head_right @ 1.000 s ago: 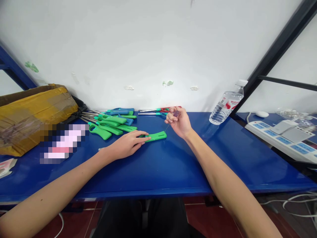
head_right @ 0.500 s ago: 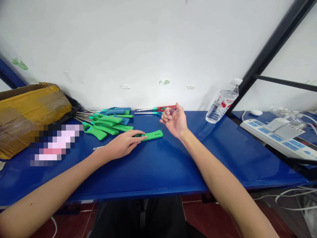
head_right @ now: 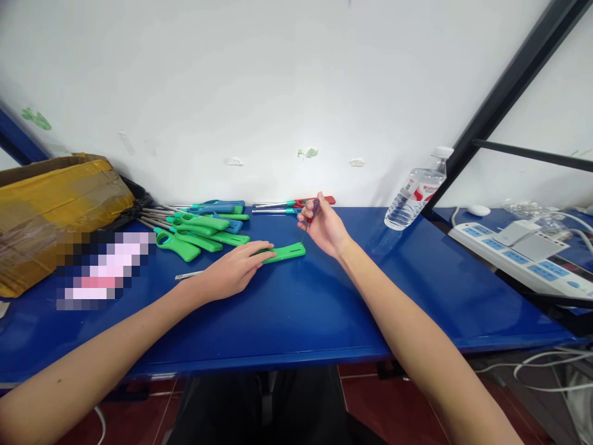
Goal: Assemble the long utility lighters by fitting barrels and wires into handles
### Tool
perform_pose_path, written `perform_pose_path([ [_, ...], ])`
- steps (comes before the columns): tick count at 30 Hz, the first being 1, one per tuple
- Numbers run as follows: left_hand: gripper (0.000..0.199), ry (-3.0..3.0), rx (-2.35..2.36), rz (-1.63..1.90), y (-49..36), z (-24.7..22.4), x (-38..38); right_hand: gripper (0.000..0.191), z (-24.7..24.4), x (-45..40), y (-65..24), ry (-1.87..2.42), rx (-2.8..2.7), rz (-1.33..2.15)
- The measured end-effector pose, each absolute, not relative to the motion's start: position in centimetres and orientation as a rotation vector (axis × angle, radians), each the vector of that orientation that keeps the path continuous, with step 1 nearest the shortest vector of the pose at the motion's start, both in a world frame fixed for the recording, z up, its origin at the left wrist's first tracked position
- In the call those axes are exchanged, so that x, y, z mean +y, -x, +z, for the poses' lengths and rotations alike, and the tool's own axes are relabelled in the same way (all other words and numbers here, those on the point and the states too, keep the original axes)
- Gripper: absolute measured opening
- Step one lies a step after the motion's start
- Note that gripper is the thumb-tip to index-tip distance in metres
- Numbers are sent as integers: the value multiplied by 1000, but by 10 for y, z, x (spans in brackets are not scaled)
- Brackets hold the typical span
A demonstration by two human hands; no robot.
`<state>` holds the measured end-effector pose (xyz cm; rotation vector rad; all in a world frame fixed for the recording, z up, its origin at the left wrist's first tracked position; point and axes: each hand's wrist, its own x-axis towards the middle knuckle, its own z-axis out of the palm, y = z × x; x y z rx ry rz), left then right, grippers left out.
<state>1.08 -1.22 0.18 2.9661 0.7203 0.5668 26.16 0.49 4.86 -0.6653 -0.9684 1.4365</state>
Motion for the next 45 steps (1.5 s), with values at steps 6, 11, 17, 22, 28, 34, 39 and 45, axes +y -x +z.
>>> perform_pose_path([
  [6,53,-2976,724,485,-10,-6,-13,59,48,-1,-255,645,-1045,1386],
  [11,55,-2974,756,463,-10,-3,-13,44,46,1,-262,647,-1002,1383],
  [17,52,-2966,799,392,-12,-2,-13,31,46,7,-263,627,-918,1353],
  [22,50,-2965,818,389,-13,-1,-15,47,46,4,-257,612,-956,1362],
  [28,48,-2948,836,371,-13,3,-16,48,47,-3,-255,580,-1048,1334],
  [34,46,-2947,867,324,-14,3,-17,33,43,1,-258,640,-1015,1165],
  [39,46,-2964,874,316,-14,3,-17,43,45,5,-259,671,-989,1244],
  [45,46,-2965,866,335,-14,3,-17,51,48,0,-259,559,-1042,1278],
])
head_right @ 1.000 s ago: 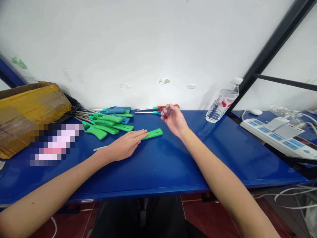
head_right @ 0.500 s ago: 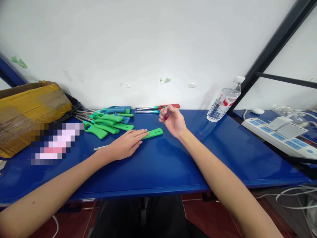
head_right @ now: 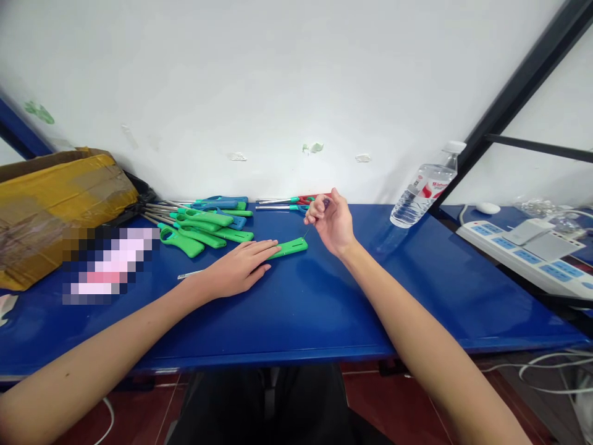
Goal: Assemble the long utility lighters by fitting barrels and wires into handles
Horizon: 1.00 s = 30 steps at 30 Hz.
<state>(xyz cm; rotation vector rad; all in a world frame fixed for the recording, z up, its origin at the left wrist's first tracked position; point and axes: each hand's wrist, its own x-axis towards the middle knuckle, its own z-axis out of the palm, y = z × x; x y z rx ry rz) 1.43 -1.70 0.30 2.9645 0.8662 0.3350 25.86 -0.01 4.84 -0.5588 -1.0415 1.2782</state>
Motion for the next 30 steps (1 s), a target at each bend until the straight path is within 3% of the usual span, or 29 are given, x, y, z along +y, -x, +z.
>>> perform_pose_path([
  [8,46,-2959,871,350,-14,4,-18,19,50,-1,-264,580,-969,1343],
  [19,45,-2980,840,368,-14,4,-16,50,49,2,-257,638,-953,1358],
  [26,46,-2951,855,370,-13,5,-17,38,51,0,-260,659,-908,1360],
  [30,45,-2961,860,369,-13,5,-17,47,51,1,-257,672,-985,1387],
])
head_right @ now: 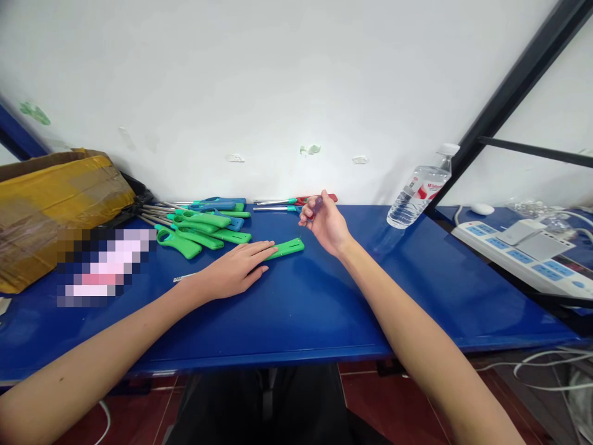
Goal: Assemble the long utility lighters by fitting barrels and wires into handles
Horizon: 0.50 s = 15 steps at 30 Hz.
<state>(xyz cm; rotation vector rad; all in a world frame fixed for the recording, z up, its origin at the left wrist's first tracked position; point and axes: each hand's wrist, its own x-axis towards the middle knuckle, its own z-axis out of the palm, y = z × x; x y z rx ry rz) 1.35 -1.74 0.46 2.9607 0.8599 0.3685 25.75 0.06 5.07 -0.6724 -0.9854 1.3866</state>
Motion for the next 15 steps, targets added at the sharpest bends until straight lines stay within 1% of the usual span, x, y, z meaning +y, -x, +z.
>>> perform_pose_path([
  [3,45,-2967,853,379,-13,5,-18,58,49,1,-255,686,-1025,1365],
  [9,45,-2960,850,402,-13,5,-19,64,49,-3,-253,681,-1073,1333],
  [12,45,-2958,842,423,-13,4,-18,61,51,-4,-255,697,-1083,1336],
  [15,45,-2962,847,412,-13,4,-18,48,51,-3,-258,685,-1053,1317],
])
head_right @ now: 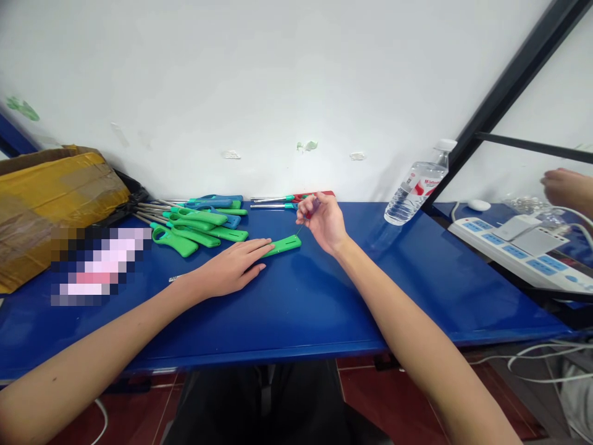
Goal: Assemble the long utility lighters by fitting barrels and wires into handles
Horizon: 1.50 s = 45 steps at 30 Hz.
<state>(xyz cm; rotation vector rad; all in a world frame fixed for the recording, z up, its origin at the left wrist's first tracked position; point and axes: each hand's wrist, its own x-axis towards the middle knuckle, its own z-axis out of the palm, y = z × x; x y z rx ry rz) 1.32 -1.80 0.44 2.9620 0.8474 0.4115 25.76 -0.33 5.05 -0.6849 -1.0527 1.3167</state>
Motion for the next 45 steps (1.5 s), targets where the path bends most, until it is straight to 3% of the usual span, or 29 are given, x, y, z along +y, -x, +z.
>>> perform_pose_path([
  [3,45,-2963,858,385,-13,5,-18,37,47,0,-258,649,-1021,1260],
  [9,45,-2969,845,408,-13,6,-19,58,45,-1,-246,659,-1116,1262],
  [14,45,-2957,842,423,-13,6,-19,64,48,-5,-244,700,-1159,1280],
  [24,45,-2960,850,412,-12,5,-18,48,47,0,-251,704,-1094,1222],
  [38,45,-2952,841,420,-12,4,-17,67,43,0,-249,716,-1084,1127],
  [45,45,-2965,855,387,-13,6,-18,49,45,-1,-252,712,-1045,1223],
])
